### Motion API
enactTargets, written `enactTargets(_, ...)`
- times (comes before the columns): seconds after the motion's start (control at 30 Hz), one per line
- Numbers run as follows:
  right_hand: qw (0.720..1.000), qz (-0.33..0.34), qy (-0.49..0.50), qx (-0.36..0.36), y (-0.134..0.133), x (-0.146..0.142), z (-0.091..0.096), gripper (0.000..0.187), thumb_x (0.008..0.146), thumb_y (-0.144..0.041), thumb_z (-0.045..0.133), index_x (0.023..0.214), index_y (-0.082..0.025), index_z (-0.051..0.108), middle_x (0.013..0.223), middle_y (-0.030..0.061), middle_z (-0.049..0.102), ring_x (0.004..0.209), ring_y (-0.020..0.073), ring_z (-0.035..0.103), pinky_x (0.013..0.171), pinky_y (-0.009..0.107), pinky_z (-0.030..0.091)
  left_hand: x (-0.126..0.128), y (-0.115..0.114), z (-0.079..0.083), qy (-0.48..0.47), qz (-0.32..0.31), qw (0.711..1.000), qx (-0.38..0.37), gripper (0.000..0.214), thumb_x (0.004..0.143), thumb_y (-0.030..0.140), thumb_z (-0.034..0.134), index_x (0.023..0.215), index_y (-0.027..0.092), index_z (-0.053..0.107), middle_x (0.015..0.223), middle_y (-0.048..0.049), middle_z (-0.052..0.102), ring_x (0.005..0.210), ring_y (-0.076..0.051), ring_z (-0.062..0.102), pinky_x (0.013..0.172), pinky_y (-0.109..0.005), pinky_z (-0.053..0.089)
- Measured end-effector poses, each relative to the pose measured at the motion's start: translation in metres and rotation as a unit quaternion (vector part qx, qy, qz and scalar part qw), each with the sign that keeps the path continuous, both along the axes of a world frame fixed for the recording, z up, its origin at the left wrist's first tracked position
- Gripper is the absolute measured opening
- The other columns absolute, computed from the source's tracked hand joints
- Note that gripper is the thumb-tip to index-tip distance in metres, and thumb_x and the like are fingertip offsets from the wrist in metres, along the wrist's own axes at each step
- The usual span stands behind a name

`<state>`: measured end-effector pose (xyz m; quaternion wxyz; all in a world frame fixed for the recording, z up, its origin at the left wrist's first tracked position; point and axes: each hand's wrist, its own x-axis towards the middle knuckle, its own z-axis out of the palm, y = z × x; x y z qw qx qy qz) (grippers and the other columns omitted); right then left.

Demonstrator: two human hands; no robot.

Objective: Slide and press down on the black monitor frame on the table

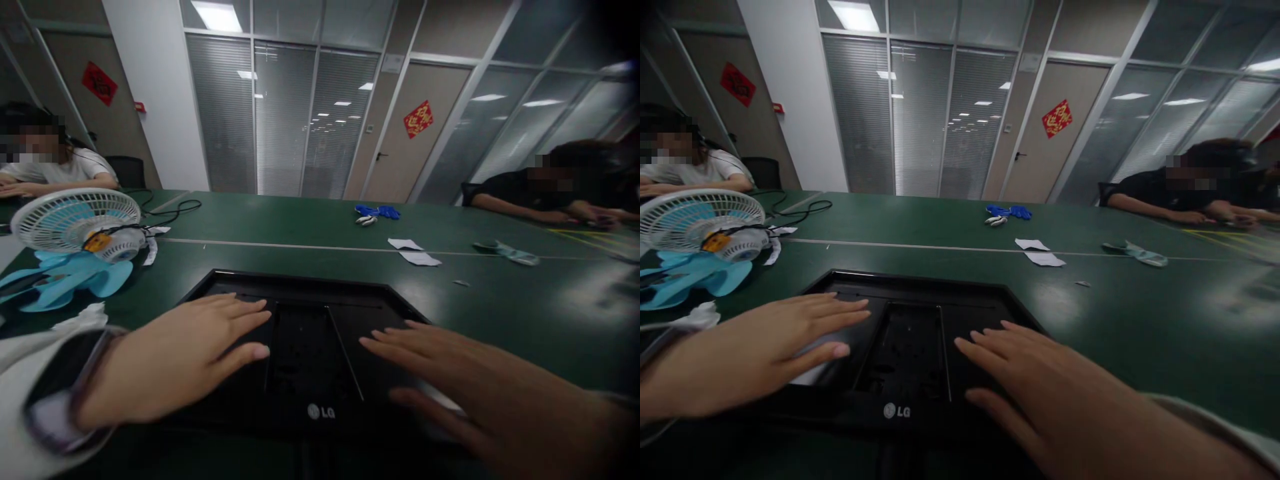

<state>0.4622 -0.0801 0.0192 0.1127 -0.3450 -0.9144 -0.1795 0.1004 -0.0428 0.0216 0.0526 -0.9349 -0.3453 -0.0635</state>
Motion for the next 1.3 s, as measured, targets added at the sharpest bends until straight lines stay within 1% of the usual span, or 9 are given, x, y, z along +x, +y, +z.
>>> enactTargets(0.07,0.993,0.01,-0.046,0.112,-0.027,-0.012,-0.014,0.05,0.099,-0.047,0.039,0.142,-0.025,0.051,0.134,-0.0021,0.058,0.107,0.015,0.066,0.075,0.031,0.06,0.006,-0.037,-0.008,-0.019,0.031,0.992,0.123,0.049,0.103,0.053,0.039,0.146,0.029,0.045,0.144,0.0065,0.054,0.123,-0.017,0.062,0.099,-0.034,0.053)
enactTargets(0.13,0.984,-0.003,-0.066,0.163,-0.044,-0.027,-0.031,0.055,0.097,-0.046,0.038,0.146,-0.021,0.046,0.142,0.0033,0.051,0.116,0.0174,0.062,0.082,0.032,0.058,0.017,-0.062,-0.022,-0.026,-0.018,0.979,0.201,0.049,0.103,0.049,0.038,0.141,0.02,0.052,0.142,0.0022,0.058,0.119,-0.017,0.064,0.093,-0.032,0.053)
enactTargets(0.2,0.982,-0.031,-0.045,0.184,-0.052,-0.04,-0.046,0.052,0.098,-0.039,0.038,0.146,-0.022,0.046,0.144,0.0031,0.049,0.122,0.0185,0.058,0.09,0.033,0.054,0.028,-0.076,-0.038,-0.029,-0.04,0.966,0.254,0.045,0.106,0.042,0.035,0.135,0.016,0.058,0.141,-0.0026,0.059,0.121,-0.019,0.062,0.102,-0.033,0.045)
enactTargets(0.3,0.985,-0.051,0.018,0.167,-0.054,-0.051,-0.063,0.045,0.099,-0.028,0.037,0.142,-0.023,0.05,0.145,-0.0001,0.049,0.128,0.0161,0.052,0.102,0.032,0.046,0.037,-0.079,-0.065,-0.064,-0.037,0.956,0.282,0.038,0.106,0.027,0.037,0.133,0.012,0.06,0.143,-0.0072,0.057,0.128,-0.023,0.057,0.115,-0.039,0.03)
enactTargets(0.37,0.986,-0.042,0.061,0.15,-0.053,-0.053,-0.071,0.042,0.099,-0.024,0.038,0.139,-0.021,0.053,0.145,0.0002,0.049,0.13,0.0149,0.05,0.106,0.03,0.041,0.038,-0.076,-0.08,-0.095,-0.042,0.95,0.293,0.038,0.106,0.025,0.038,0.132,0.01,0.06,0.142,-0.0096,0.058,0.126,-0.026,0.057,0.114,-0.041,0.031)
enactTargets(0.47,0.982,-0.01,0.107,0.154,-0.049,-0.052,-0.081,0.037,0.098,-0.02,0.043,0.131,-0.018,0.06,0.14,0.0013,0.054,0.125,0.0145,0.054,0.105,0.029,0.041,0.036,-0.072,-0.094,-0.119,-0.035,0.94,0.317,0.036,0.107,0.026,0.039,0.127,0.011,0.064,0.132,-0.0069,0.066,0.112,-0.023,0.064,0.103,-0.038,0.039)
enactTargets(0.57,0.981,-0.001,0.119,0.15,-0.046,-0.05,-0.086,0.035,0.099,-0.021,0.044,0.129,-0.017,0.061,0.136,0.0004,0.057,0.122,0.014,0.056,0.104,0.028,0.042,0.036,-0.07,-0.097,-0.135,-0.04,0.933,0.332,0.034,0.107,0.025,0.039,0.12,0.013,0.068,0.122,-0.0046,0.071,0.1,-0.021,0.067,0.095,-0.036,0.042)
enactTargets(0.7,0.982,0.001,0.123,0.143,-0.045,-0.049,-0.086,0.035,0.099,-0.022,0.045,0.129,-0.017,0.061,0.134,-0.001,0.059,0.119,0.0118,0.057,0.104,0.025,0.041,0.038,-0.069,-0.095,-0.141,-0.042,0.934,0.325,0.033,0.106,0.022,0.04,0.119,0.013,0.068,0.118,-0.0045,0.073,0.096,-0.02,0.067,0.094,-0.036,0.042)
enactTargets(1.3,0.985,0.0,0.117,0.127,-0.044,-0.049,-0.09,0.036,0.098,-0.021,0.045,0.131,-0.017,0.06,0.135,-0.0015,0.058,0.117,0.0129,0.057,0.102,0.029,0.041,0.03,-0.066,-0.105,-0.123,-0.055,0.938,0.318,0.037,0.101,0.017,0.039,0.128,0.01,0.064,0.13,-0.0092,0.065,0.111,-0.025,0.061,0.102,-0.038,0.039)
